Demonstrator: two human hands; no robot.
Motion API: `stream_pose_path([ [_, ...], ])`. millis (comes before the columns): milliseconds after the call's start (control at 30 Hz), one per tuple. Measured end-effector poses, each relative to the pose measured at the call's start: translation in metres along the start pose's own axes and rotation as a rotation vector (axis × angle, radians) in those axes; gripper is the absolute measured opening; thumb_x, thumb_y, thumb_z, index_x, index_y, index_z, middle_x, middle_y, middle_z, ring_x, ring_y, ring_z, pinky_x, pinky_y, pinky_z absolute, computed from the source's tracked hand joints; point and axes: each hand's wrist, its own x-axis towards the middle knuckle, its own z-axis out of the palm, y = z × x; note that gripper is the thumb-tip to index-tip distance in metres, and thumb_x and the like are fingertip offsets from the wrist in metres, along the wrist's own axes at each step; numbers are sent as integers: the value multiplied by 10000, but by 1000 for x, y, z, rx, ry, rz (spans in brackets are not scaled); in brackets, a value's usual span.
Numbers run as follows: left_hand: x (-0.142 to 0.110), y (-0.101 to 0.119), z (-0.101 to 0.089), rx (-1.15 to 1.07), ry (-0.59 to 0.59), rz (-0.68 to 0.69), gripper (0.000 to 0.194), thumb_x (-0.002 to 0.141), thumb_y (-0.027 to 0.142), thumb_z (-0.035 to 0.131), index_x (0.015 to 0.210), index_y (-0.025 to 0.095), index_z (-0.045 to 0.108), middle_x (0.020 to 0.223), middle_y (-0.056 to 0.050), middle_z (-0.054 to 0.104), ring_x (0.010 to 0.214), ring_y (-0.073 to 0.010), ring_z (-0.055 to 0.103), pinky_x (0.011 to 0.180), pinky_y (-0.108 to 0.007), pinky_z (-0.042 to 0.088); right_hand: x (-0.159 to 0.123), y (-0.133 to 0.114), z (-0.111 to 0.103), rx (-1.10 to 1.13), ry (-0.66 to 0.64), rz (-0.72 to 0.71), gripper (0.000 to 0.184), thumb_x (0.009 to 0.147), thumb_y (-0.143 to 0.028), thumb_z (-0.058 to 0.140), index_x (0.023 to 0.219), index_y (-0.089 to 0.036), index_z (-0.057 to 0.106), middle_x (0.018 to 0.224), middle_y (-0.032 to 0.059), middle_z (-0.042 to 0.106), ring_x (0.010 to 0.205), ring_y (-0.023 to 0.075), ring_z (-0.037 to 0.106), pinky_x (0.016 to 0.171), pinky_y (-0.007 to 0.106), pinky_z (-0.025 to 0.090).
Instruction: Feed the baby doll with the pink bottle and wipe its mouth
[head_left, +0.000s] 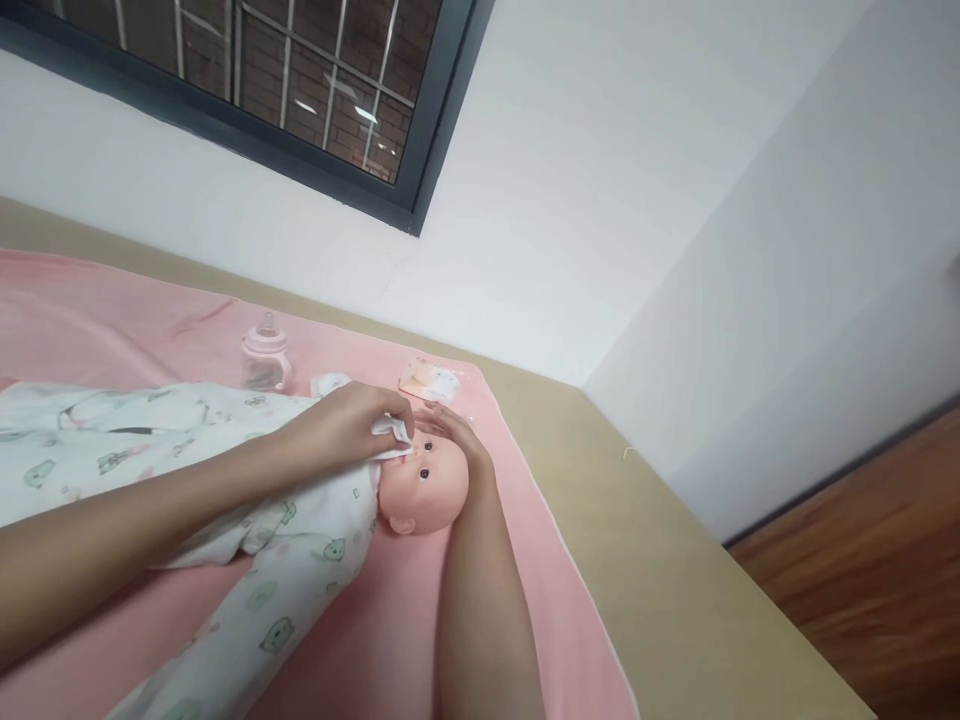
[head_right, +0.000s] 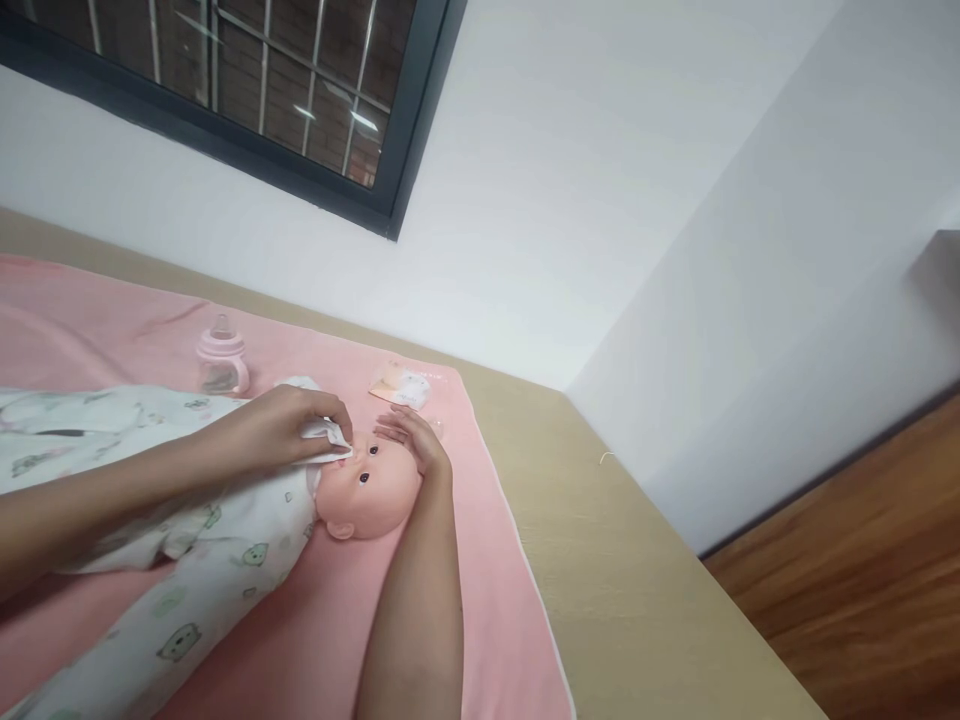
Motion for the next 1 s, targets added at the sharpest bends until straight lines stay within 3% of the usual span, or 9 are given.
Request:
stream_pose_path([
  [300, 0, -4, 4, 27, 52, 12, 169, 760, 283, 513, 805, 217, 662, 830, 0, 697, 794, -198, 607, 688, -264, 406, 7, 4, -5, -43, -32, 0, 351, 714, -387, 663, 1019, -216, 629, 1022, 48, 701, 1076, 212, 611, 998, 391, 411],
  [567, 1, 0, -1, 65, 65, -26, 190, 763, 302, 500, 821, 216, 658, 836, -9, 690, 801, -206, 605, 685, -271, 398, 13, 8, -10, -25, -10, -6, 299, 710, -338, 660, 987, -229, 631, 904, 38, 717, 1029, 210, 629, 982, 395, 430],
  [833, -1, 2, -21, 29, -101, -10, 193, 720, 336, 553, 830, 231, 672, 851, 20, 693, 778, -189, 604, 657, -238, 387, 8, 3, -6, -14, 24, 37, 308, 706, -347, 673, 981, -219, 625, 1027, 52, 694, 1054, 219, 624, 986, 393, 437],
  [1000, -2, 4, -18, 29, -153, -2, 136, 712, 286, 578, 785, 227, 675, 794, 32, 681, 756, -176, 591, 642, -232, 367, 9, 3, -5, -5, 27, 17, 326, 686, -333, 691, 983, -220, 622, 1033, 52, 692, 1069, 220, 619, 990, 388, 439],
])
